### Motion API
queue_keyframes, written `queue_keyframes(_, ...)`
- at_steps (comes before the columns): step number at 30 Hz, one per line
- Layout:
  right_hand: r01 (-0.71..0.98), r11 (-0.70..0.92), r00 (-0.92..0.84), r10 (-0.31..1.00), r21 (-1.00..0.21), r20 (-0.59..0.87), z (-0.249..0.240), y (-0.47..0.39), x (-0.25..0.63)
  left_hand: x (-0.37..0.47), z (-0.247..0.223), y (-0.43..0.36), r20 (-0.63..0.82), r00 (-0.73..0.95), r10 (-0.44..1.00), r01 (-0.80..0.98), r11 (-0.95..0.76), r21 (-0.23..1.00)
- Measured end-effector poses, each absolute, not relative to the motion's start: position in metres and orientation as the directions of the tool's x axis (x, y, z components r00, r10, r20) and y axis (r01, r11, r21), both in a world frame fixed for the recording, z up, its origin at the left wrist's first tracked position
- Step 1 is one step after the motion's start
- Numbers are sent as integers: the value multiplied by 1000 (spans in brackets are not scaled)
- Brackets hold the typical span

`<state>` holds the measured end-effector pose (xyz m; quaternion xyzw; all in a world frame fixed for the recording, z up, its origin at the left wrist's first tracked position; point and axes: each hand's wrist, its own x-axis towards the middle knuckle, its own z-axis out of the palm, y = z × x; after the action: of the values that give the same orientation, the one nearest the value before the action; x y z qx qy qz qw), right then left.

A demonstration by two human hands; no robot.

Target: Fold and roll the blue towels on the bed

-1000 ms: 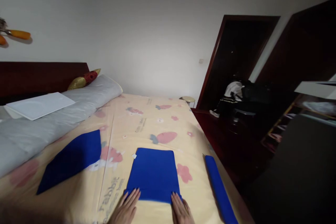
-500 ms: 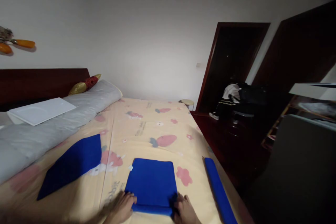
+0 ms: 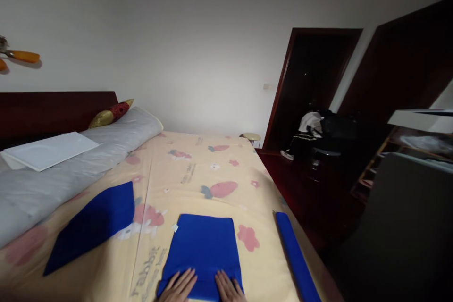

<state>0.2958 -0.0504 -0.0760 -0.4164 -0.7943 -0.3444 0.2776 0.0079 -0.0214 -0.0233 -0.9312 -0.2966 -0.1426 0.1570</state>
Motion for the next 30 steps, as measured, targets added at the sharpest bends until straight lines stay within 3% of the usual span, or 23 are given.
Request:
queue_keyframes(5, 871, 340, -488, 514, 355, 706, -79, -71, 352, -41, -8, -34, 385, 686, 617, 712, -677, -184)
queue_keyframes(8, 896, 362, -428, 540, 259, 725, -81, -64, 322, -7, -15, -36, 398, 669, 628, 724, -672, -157)
queue_keyframes(12, 931, 361, -295, 667, 49, 684, -86, -45, 258, 56, -28, -27, 472, 686, 553, 683, -714, -155)
queue_keyframes(16, 940, 340, -278, 729, 21, 626, -94, -47, 275, 34, -25, -17, 421, 665, 617, 712, -694, -108)
queue_keyframes(18, 967, 253, -206, 759, 12, 618, -99, -57, 308, -3, -21, -17, 397, 592, 701, 786, -612, -90)
queue_keyframes(22, 992, 111, -57, 808, -57, 586, -100, -68, 327, -32, -22, -23, 490, 362, 793, 924, -373, -79)
queue_keyframes(27, 934, 319, -219, 867, -160, 448, -86, -38, 251, 41, -34, -17, 489, 608, 626, 763, -632, -140)
queue_keyframes(30, 931, 309, -216, 897, -196, 386, -76, -26, 253, 43, -37, -4, 481, 621, 619, 750, -647, -135)
